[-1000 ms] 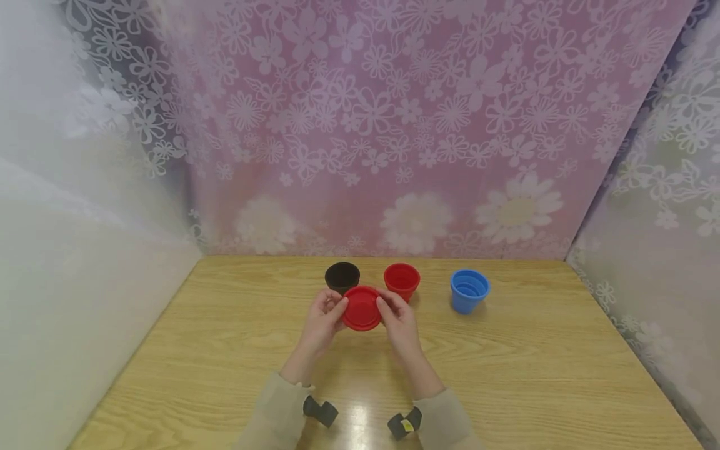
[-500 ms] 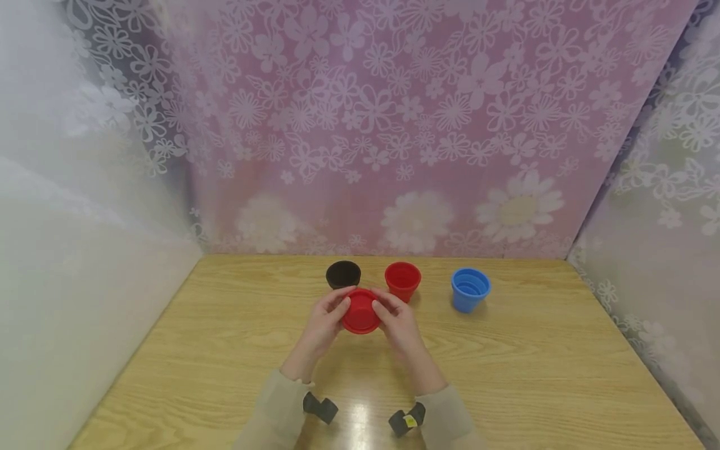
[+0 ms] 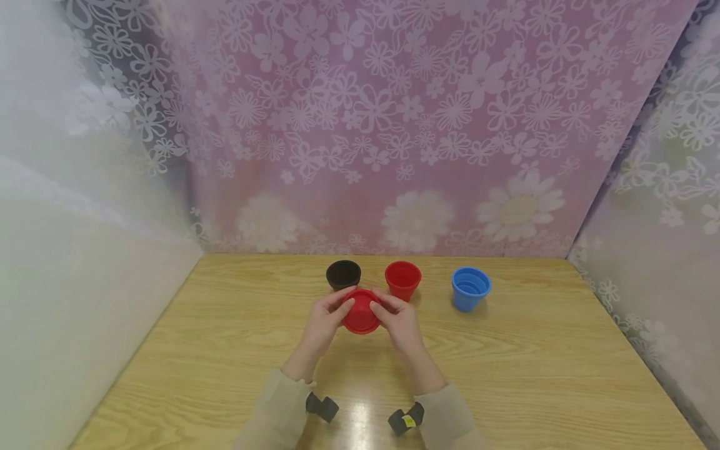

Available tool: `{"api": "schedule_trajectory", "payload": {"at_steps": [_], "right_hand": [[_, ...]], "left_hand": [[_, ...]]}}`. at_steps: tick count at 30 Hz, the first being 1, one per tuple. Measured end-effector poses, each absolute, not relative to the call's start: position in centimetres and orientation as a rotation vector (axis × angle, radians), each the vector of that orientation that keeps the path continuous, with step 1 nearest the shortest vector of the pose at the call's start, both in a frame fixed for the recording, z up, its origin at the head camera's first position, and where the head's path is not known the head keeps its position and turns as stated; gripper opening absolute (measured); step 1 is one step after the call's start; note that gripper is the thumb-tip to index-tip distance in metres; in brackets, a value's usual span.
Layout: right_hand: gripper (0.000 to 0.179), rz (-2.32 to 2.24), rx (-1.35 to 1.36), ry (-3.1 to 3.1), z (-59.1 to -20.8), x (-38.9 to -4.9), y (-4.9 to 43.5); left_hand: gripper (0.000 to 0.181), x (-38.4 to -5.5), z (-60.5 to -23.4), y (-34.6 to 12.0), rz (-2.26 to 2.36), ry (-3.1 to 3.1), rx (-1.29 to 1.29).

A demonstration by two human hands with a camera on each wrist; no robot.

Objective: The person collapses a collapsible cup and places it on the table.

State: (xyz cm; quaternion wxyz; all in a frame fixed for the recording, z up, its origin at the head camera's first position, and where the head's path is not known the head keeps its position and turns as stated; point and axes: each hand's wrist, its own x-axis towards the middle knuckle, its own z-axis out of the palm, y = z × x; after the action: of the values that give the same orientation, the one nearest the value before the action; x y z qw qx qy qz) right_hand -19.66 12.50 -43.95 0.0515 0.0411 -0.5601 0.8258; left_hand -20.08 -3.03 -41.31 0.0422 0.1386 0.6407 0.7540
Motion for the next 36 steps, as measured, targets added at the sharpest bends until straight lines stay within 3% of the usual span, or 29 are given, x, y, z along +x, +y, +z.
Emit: {"api": "schedule_trajectory", "payload": {"at_steps": [13,29,36], "right_hand": [[0.035,2.24,-0.044,-1.875,-43.4,-19.7,11.7],[0.018,1.855,0.077,-2.043,-43.5,-19.3,11.3],[0.016,1.785,0.097,-2.054,-42.8,-18.7,10.8]], "left_hand": [[0.028,-19.9,-41.2,-2.7,2.287,2.188,0.551],[0.019,-19.4,-40.9,-2.5,2.164,2.456,0.642],[0.018,-21.1,-43.7,-2.3,2.1,2.585,0.68]]}}
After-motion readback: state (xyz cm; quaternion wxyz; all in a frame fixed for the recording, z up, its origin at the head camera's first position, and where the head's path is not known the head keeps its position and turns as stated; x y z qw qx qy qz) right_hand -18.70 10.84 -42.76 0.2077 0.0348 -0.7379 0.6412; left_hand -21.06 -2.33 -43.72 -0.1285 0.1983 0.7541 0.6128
